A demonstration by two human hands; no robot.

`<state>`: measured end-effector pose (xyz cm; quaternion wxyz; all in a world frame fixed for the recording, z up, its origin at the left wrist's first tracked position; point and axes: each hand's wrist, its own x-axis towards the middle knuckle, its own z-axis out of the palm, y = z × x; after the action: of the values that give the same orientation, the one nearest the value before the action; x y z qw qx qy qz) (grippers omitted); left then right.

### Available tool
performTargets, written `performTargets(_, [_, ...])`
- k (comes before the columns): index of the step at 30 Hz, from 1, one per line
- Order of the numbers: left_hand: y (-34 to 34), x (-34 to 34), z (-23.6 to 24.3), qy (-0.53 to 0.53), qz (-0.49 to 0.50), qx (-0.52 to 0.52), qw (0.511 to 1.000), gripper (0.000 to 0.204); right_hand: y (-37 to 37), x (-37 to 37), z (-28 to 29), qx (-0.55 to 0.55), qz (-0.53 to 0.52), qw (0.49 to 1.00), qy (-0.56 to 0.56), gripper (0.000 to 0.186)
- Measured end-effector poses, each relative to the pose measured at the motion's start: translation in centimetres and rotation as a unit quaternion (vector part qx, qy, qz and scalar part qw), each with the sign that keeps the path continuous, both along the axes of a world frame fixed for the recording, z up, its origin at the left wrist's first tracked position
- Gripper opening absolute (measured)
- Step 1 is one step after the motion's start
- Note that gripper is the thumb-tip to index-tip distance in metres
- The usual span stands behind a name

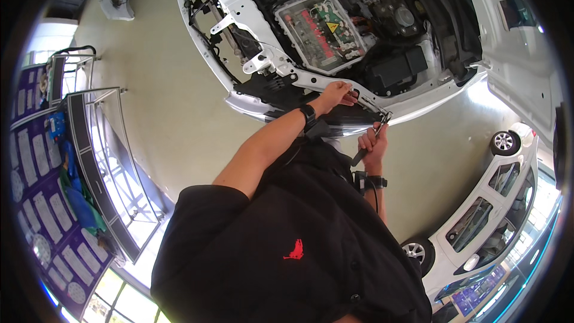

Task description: Use a socket wrench to unscrew a bolt from a vehicle's frame and remove the bolt.

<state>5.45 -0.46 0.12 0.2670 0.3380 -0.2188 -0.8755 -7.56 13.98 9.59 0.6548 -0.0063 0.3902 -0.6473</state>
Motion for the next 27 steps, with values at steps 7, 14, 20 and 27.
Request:
performTargets(7, [-0.9, 2.9, -1.9, -0.016, 0.102, 0.07, 0.992, 0.022, 1.5, -0.4, -0.8, 0.015, -0.023, 0.999, 0.026, 0.036])
performTargets(14, [-1.5, 5.4, -2.4, -0.046, 0.124, 0.042, 0.99, 0.026, 2.0, 0.5, -2.0, 0.085, 0.02, 0.991, 0.103, 0.032])
performTargets(20, [-4.8, 12.3, 0.1, -0.093, 0.176, -0.091, 0.976, 0.025, 0.6, 1.0, -3.3, 0.124, 0.126, 0.947, 0.269, 0.025])
performTargets(27, [-2.8, 25.6, -0.2, -0.24, 0.229, -0.062, 0.941, 0.032, -2.4, 1.7, -2.2, 0.053, 0.217, 0.874, 0.432, 0.015])
